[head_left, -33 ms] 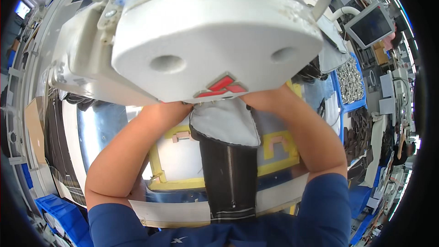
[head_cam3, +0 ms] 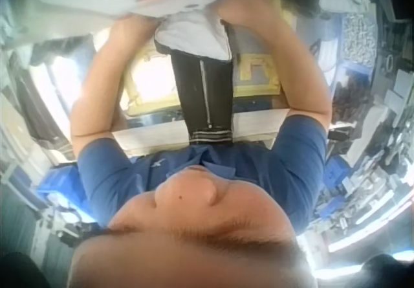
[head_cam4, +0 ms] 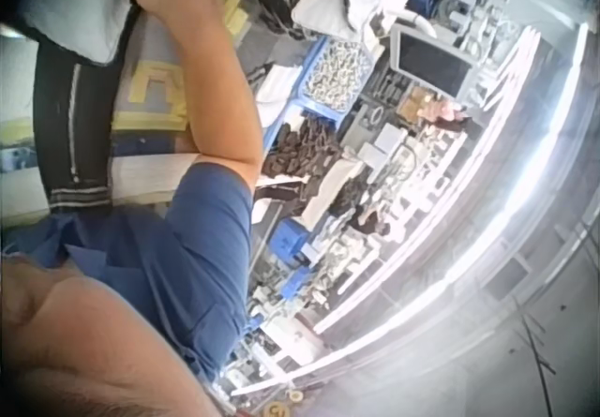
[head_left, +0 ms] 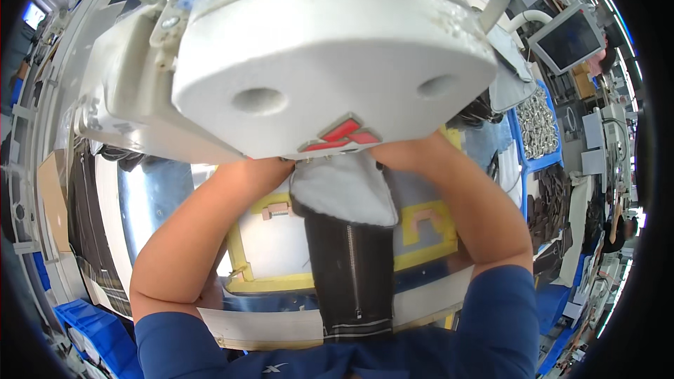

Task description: The person operates an industrial sewing machine to attach a zipper to a small fabric pouch. They align the zipper with the pouch opening, feed the item under the machine's needle, and sew along the edge. The person repeats this process for multiple pouches, handling them one at a time.

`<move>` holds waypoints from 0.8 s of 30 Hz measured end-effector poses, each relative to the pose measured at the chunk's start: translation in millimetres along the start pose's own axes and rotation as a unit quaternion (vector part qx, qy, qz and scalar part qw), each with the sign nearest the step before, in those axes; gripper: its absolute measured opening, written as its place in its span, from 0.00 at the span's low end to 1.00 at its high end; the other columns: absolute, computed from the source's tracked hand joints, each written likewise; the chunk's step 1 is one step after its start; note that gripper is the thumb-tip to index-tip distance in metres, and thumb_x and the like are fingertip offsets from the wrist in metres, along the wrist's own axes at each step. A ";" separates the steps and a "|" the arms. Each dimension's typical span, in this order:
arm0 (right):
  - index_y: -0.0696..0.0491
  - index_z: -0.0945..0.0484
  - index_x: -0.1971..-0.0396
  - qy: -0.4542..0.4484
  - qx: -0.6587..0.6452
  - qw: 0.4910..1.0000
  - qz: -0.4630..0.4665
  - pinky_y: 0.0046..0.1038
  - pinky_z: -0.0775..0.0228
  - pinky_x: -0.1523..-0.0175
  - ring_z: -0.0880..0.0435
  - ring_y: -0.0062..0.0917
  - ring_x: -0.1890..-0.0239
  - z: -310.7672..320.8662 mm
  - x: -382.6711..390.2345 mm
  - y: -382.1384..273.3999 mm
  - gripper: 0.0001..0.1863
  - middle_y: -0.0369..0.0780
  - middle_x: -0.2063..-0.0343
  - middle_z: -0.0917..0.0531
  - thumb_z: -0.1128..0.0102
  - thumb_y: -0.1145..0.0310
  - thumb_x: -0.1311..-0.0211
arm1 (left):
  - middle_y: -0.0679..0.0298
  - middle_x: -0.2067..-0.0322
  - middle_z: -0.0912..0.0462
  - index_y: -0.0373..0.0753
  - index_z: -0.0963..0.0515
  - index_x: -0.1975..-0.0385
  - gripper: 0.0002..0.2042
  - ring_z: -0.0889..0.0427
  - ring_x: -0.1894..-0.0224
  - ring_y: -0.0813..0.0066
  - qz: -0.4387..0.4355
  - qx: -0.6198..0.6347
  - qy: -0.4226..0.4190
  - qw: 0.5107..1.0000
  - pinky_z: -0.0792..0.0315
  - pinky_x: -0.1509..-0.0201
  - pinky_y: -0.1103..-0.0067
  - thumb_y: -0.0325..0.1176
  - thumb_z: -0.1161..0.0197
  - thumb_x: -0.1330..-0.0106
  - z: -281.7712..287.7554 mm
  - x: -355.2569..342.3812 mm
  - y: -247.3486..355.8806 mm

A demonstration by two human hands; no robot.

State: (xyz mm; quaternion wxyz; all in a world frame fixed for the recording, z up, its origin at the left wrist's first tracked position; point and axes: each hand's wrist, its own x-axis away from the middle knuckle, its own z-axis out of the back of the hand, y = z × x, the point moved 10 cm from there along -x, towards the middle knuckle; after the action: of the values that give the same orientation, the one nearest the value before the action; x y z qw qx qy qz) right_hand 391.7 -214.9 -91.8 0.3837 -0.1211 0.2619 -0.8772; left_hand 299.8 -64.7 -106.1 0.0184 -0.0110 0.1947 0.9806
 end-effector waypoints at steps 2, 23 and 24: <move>0.60 0.12 0.66 -0.005 0.010 1.000 0.002 0.51 0.21 0.46 0.13 0.56 0.55 -0.8 1.0 -6.4 0.13 0.56 0.64 0.12 0.36 0.65 0.40 | 0.62 0.51 0.09 0.47 0.12 0.49 0.11 0.11 0.48 0.57 -0.047 -0.018 0.044 0.998 0.19 0.46 0.64 0.34 0.33 0.28 1.7 5.9 -0.1; 0.59 0.12 0.63 0.006 -0.020 0.998 0.052 0.52 0.22 0.48 0.14 0.56 0.57 -1.2 4.3 -3.3 0.14 0.55 0.65 0.12 0.37 0.64 0.40 | 0.39 0.36 0.23 0.29 0.25 0.41 0.33 0.20 0.36 0.43 -0.222 0.063 -0.081 0.970 0.26 0.30 0.62 0.41 0.20 0.44 28.1 53.9 101.1; 0.59 0.12 0.63 0.010 -0.009 0.998 0.059 0.52 0.23 0.48 0.14 0.56 0.57 0.6 4.7 -5.2 0.14 0.55 0.65 0.12 0.37 0.64 0.40 | 0.38 0.36 0.24 0.29 0.25 0.40 0.34 0.20 0.35 0.42 -0.219 0.054 -0.085 0.971 0.26 0.30 0.62 0.41 0.20 0.44 24.9 53.4 101.8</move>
State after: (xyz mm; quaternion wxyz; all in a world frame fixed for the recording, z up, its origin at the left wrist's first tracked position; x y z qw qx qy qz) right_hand 385.6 -215.7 -88.3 0.4305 -0.0999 0.2807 -0.8520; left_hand 242.0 -147.4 -45.8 0.2493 0.0314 0.2379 0.9382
